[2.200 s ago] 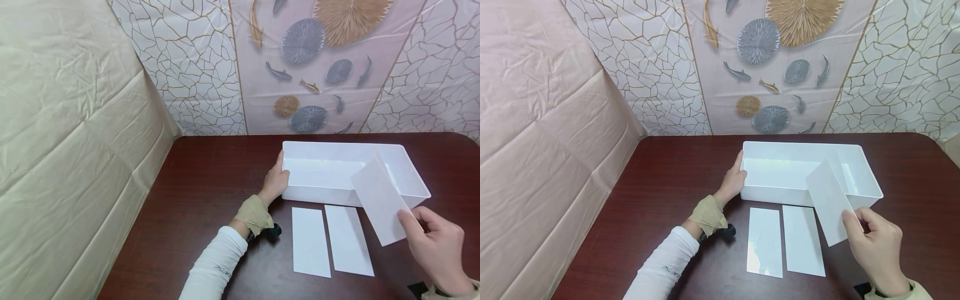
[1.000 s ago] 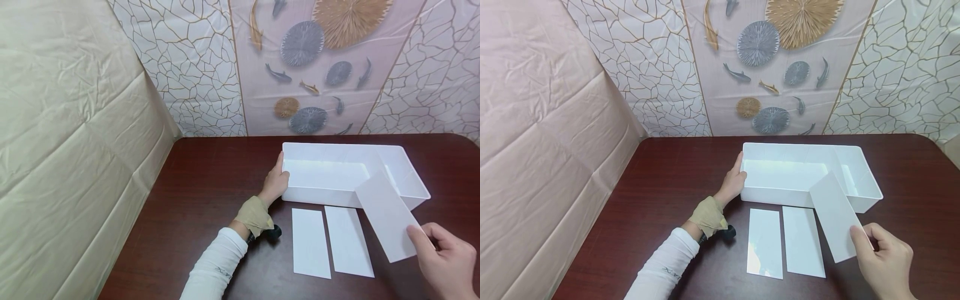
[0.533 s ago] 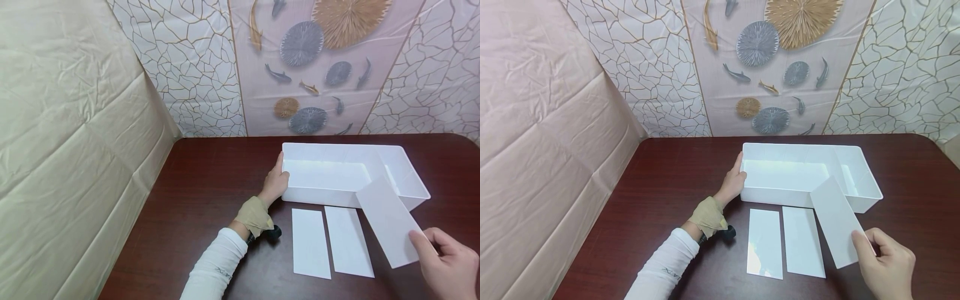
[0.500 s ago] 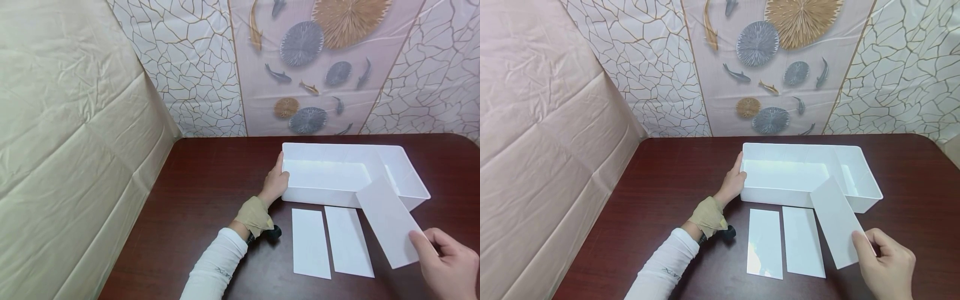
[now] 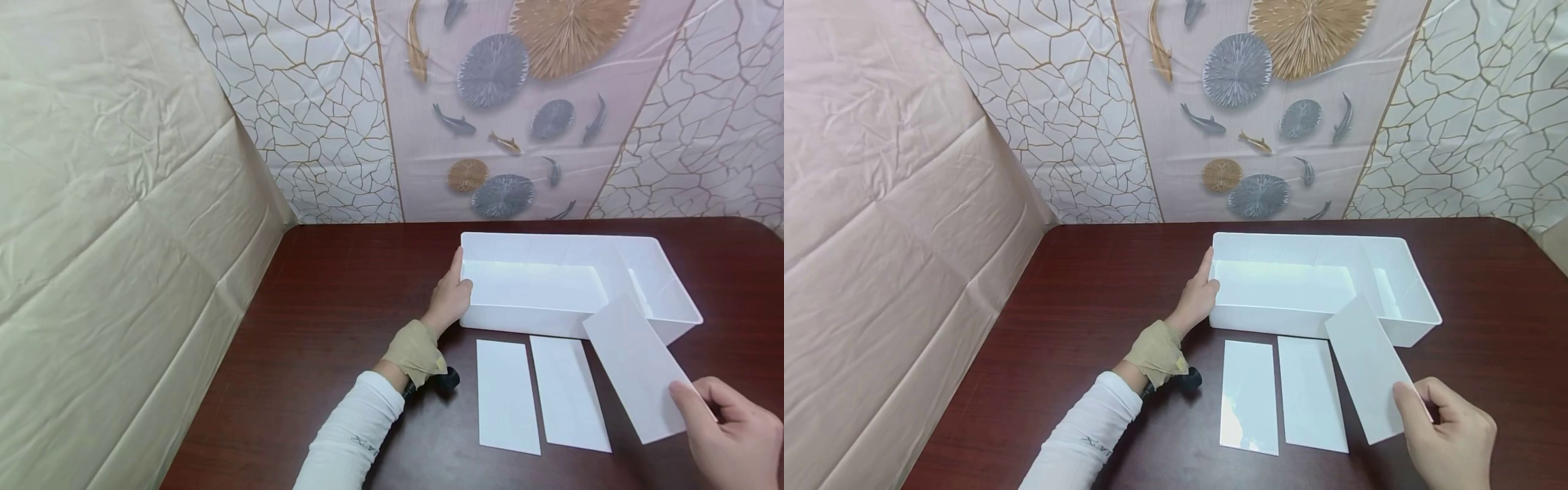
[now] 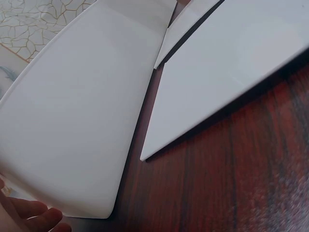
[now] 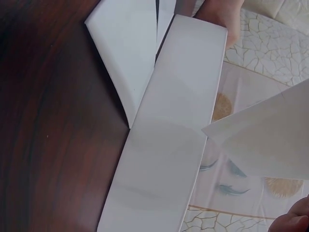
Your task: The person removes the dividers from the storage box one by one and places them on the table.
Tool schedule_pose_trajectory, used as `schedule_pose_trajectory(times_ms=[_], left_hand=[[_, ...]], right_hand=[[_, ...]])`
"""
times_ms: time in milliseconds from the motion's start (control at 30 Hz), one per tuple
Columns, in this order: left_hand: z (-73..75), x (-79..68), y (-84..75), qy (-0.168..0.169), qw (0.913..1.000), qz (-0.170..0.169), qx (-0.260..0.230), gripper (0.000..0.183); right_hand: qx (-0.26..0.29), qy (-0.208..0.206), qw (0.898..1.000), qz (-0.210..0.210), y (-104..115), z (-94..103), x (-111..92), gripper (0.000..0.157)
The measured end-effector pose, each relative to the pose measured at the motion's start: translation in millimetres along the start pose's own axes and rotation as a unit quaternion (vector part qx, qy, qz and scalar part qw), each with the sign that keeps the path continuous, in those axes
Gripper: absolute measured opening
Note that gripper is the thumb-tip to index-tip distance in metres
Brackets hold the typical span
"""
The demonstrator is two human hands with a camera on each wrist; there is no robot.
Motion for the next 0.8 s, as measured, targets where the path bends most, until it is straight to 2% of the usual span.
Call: schedule_pose_trajectory(times_ms=[300,533,800], left_hand=[[0.2,0.7,-0.4,-0.001,1.0000,0.002,0.002,0.066],[-0.3,1.4,0.8,-0.001,1.0000,-0.001,0.004,0.066],[-0.7,0.2,1.3,0.000,1.0000,-0.006,0.002,0.066]], right_hand=[[-0.004,0.001,1.000,-0.010,-2.6,0.0,-1.8,0.042],[-0.014,0.002,0.999,-0.038,-6.2,0.3,-3.4,0.041],[-0.012,0.005,1.000,-0.025,-8.1,0.2,-7.1,0.043]])
Point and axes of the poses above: each hand's wrist, its own x-axis towards the middle knuckle, its own z-axis out of the back of the hand, y = z × x, the point moved 4 cm from there along x, towards the middle knuckle, and after that the axes turned 2 degrees about z, right-handed, at the moved point
